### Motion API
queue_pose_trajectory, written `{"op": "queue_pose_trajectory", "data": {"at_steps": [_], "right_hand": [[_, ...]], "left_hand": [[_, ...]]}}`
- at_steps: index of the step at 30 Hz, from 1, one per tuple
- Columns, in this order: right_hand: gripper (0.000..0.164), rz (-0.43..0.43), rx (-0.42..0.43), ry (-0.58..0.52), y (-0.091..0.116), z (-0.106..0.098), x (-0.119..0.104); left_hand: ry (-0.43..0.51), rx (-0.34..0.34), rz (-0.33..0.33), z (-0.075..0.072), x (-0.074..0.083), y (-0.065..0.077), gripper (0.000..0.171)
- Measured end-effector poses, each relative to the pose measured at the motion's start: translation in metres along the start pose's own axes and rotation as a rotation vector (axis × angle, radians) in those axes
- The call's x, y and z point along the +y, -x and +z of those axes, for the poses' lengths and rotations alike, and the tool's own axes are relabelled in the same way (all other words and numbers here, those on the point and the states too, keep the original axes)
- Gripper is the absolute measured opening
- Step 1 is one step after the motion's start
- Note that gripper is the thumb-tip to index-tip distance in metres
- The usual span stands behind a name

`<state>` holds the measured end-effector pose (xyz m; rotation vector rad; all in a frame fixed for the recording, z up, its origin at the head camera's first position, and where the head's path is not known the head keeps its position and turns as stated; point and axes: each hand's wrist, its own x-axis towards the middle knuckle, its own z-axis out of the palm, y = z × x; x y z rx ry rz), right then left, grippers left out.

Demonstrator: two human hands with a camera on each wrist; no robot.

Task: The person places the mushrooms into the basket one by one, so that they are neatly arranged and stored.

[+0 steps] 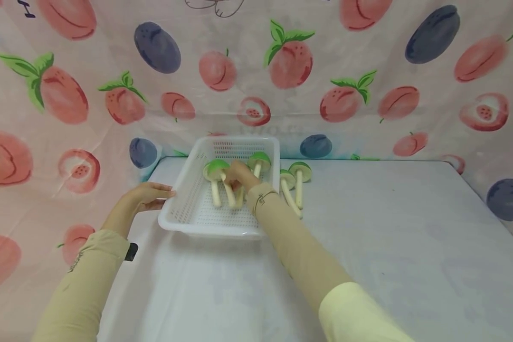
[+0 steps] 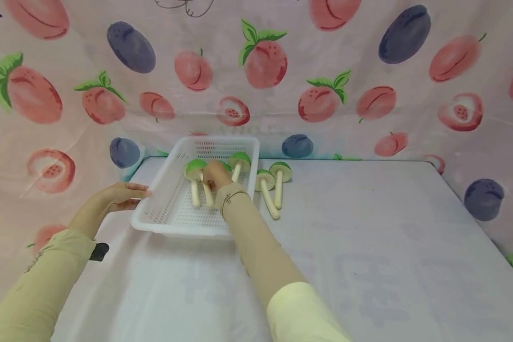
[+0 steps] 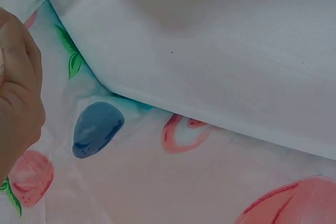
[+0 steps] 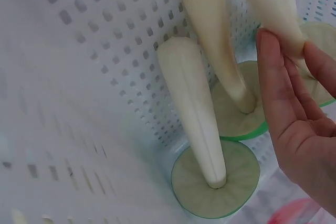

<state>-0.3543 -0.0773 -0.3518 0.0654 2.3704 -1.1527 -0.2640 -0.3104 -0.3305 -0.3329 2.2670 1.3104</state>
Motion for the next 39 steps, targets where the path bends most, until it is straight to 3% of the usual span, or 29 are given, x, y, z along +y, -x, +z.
{"op": "queue_pose_trajectory", "data": {"at_steps": [9,17,20,25,28,32,35,39], "right_hand": [[0.029,-0.039,-0.033,0.092,0.007,-0.001,0.003],[0.03,0.022,-0.092,0.238,0.018,-0.02,-0.01],[0.03,0.033,-0.09,0.276,0.027,-0.024,-0.015],[0.026,-0.024,-0.054,0.286,0.038,-0.025,-0.021],[0.021,-0.112,-0.092,0.309,0.002,-0.02,-0.014],[0.022,-0.184,-0.1,0.361,0.003,-0.023,-0.013],[0.028,-0.189,-0.07,0.361,0.044,-0.033,-0.018],[0.026,-0.238,-0.08,0.267,0.054,-0.044,-0.013]], "left_hand": [[0.02,-0.002,0.002,0.001,0.001,0.001,0.06],[0.011,-0.012,0.006,0.003,0.004,-0.001,0.064],[0.008,-0.015,0.004,0.004,0.001,-0.002,0.065],[-0.002,-0.009,0.018,-0.002,-0.006,0.002,0.066],[-0.007,-0.015,0.031,-0.005,-0.01,0.005,0.066],[-0.009,-0.025,0.037,-0.005,-0.011,0.007,0.065],[0.001,-0.035,0.037,-0.003,-0.008,0.006,0.063],[0.013,-0.051,0.044,0.0,-0.004,0.003,0.061]]}}
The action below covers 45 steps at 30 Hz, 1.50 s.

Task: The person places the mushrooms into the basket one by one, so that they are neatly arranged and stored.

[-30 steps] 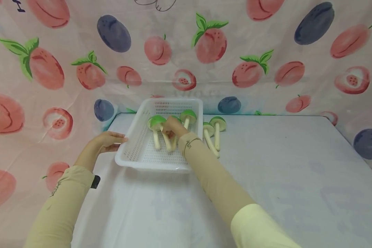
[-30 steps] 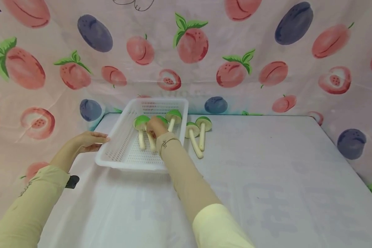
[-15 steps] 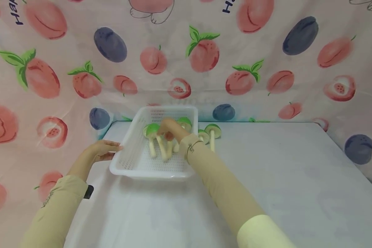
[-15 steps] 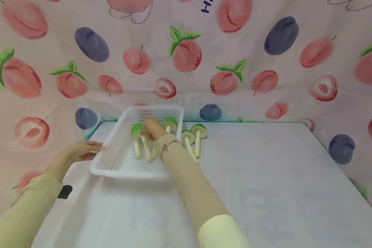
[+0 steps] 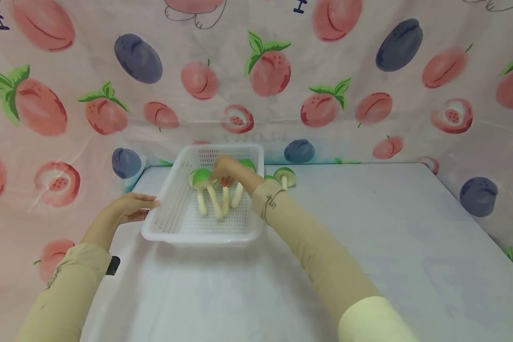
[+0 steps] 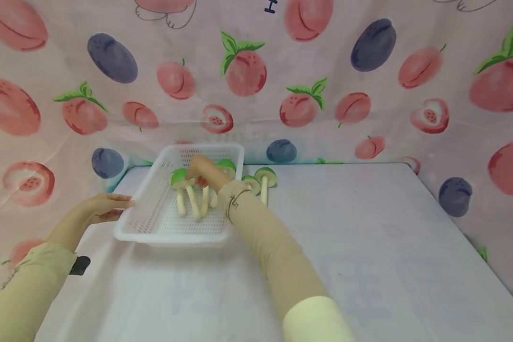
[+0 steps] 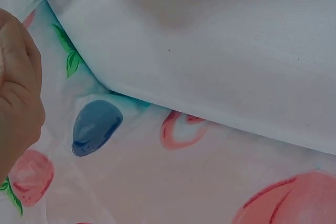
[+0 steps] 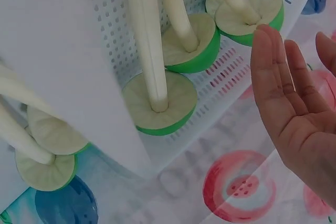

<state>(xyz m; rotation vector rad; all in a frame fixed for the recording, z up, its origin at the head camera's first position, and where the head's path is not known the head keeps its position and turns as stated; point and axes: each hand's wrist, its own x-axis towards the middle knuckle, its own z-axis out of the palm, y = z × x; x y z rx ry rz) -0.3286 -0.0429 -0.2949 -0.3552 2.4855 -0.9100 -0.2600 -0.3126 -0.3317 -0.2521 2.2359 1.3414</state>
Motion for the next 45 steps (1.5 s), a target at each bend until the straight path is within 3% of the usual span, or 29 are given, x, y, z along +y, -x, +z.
{"op": "queue_pose_trajectory", "data": {"at_steps": [6,11,19,28,35,45], "right_hand": [[0.021,-0.128,0.001,-0.122,0.014,-0.012,0.013],[0.019,-0.163,-0.02,-0.214,0.028,-0.02,0.023],[0.023,-0.224,-0.028,-0.212,0.051,-0.028,0.036],[0.026,-0.2,0.028,-0.278,0.074,-0.052,0.058],[0.029,-0.187,0.055,-0.266,0.086,-0.066,0.082],[0.03,-0.102,0.123,-0.326,0.089,-0.081,0.119]], "left_hand": [[-0.015,0.004,-0.008,0.001,0.004,-0.002,0.061],[-0.036,0.004,-0.003,0.002,0.004,-0.002,0.064],[-0.047,0.034,-0.004,0.003,0.001,0.001,0.062],[-0.065,0.074,0.013,0.004,0.004,0.006,0.062],[-0.053,0.079,0.005,0.007,0.004,0.007,0.059],[-0.043,0.093,0.02,0.009,0.008,0.009,0.058]]}}
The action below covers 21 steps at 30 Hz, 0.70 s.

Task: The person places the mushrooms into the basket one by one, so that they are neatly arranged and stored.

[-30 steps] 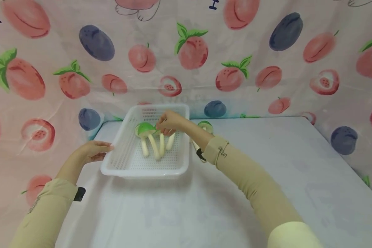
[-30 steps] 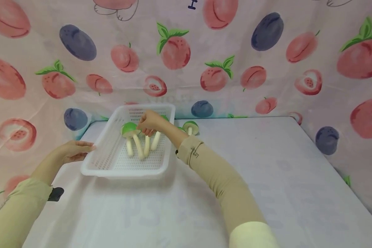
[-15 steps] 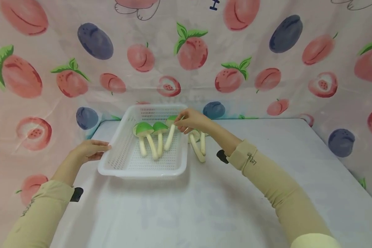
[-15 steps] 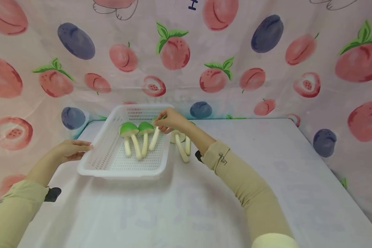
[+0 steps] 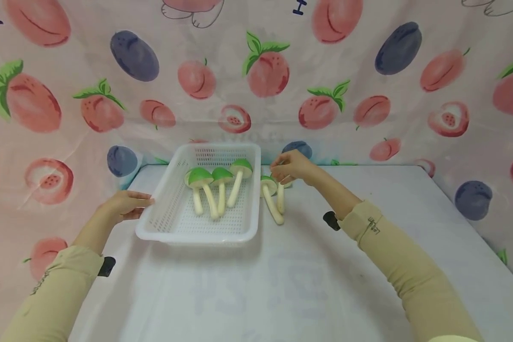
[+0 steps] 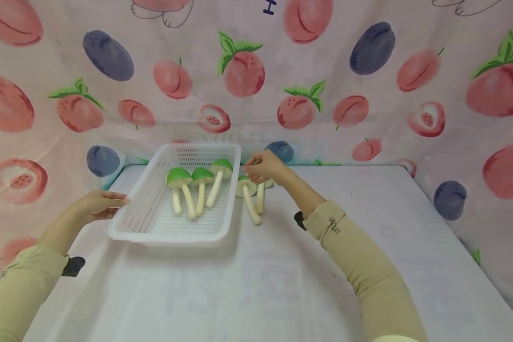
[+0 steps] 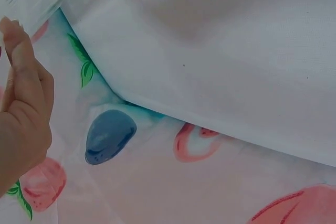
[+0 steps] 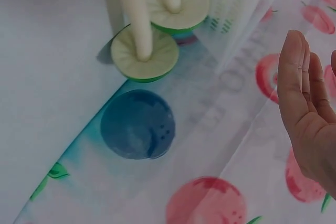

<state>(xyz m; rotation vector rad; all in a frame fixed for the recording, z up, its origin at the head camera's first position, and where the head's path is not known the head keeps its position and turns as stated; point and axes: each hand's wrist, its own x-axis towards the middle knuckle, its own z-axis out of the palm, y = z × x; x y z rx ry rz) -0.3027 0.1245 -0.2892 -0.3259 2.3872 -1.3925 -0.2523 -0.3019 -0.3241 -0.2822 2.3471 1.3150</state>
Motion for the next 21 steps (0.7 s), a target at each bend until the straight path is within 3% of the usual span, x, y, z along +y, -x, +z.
{"op": "queue_pose_trajectory", "data": {"at_steps": [12,21], "right_hand": [[0.035,0.08,0.016,-0.028,0.002,-0.018,0.028],[0.038,0.153,0.025,-0.051,-0.009,-0.018,0.05]], "left_hand": [[0.027,0.004,0.03,0.003,-0.003,0.0,0.047],[0.042,0.012,0.022,0.001,-0.005,-0.003,0.043]]}}
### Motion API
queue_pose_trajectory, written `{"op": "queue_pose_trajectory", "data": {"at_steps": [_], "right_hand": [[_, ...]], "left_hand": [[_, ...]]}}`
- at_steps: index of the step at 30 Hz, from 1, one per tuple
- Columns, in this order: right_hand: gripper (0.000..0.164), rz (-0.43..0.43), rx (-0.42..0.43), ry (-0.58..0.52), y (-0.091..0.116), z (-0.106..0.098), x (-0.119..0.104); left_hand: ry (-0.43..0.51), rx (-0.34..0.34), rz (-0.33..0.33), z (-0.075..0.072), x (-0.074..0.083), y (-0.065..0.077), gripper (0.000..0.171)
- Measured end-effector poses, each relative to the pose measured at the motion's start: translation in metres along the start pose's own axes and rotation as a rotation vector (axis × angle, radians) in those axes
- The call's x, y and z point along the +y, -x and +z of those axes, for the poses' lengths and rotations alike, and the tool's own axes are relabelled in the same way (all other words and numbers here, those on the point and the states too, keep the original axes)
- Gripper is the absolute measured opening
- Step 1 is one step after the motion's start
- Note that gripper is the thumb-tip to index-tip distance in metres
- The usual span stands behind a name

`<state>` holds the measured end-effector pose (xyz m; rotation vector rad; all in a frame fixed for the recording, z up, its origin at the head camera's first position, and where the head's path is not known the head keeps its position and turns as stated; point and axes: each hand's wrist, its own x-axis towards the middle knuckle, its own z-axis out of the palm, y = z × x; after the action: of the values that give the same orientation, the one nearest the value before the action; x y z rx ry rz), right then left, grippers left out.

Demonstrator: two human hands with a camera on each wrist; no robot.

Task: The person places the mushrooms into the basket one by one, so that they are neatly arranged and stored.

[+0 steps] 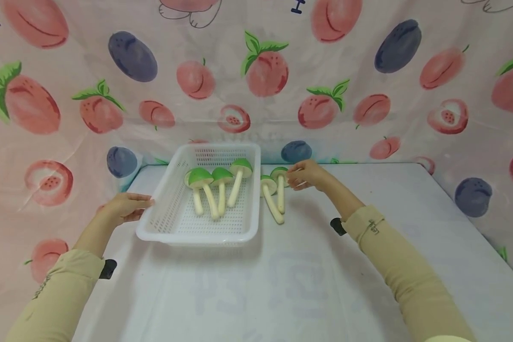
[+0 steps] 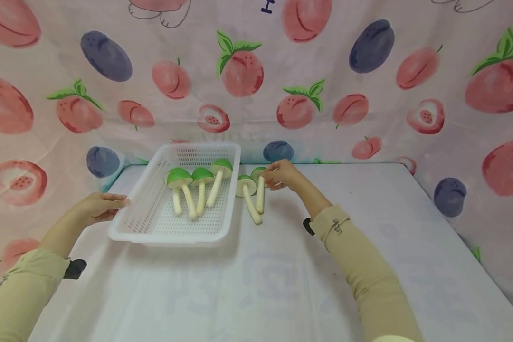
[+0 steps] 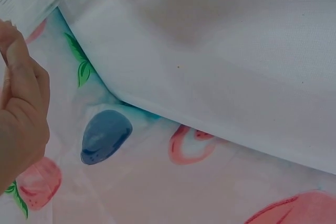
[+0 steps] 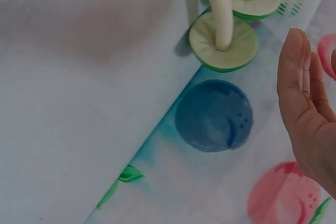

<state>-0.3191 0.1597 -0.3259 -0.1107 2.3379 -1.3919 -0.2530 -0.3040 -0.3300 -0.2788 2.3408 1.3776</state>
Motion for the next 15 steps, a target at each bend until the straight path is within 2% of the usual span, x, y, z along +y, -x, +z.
{"op": "queue_pose_trajectory", "data": {"at_steps": [5,15], "right_hand": [[0.038,0.02,0.012,-0.027,-0.007,-0.002,0.012],[0.034,0.07,0.032,-0.118,-0.025,0.001,0.034]], "left_hand": [[0.011,0.001,0.002,-0.001,-0.001,0.0,0.04],[0.001,-0.008,-0.01,-0.001,-0.002,-0.001,0.053]]}}
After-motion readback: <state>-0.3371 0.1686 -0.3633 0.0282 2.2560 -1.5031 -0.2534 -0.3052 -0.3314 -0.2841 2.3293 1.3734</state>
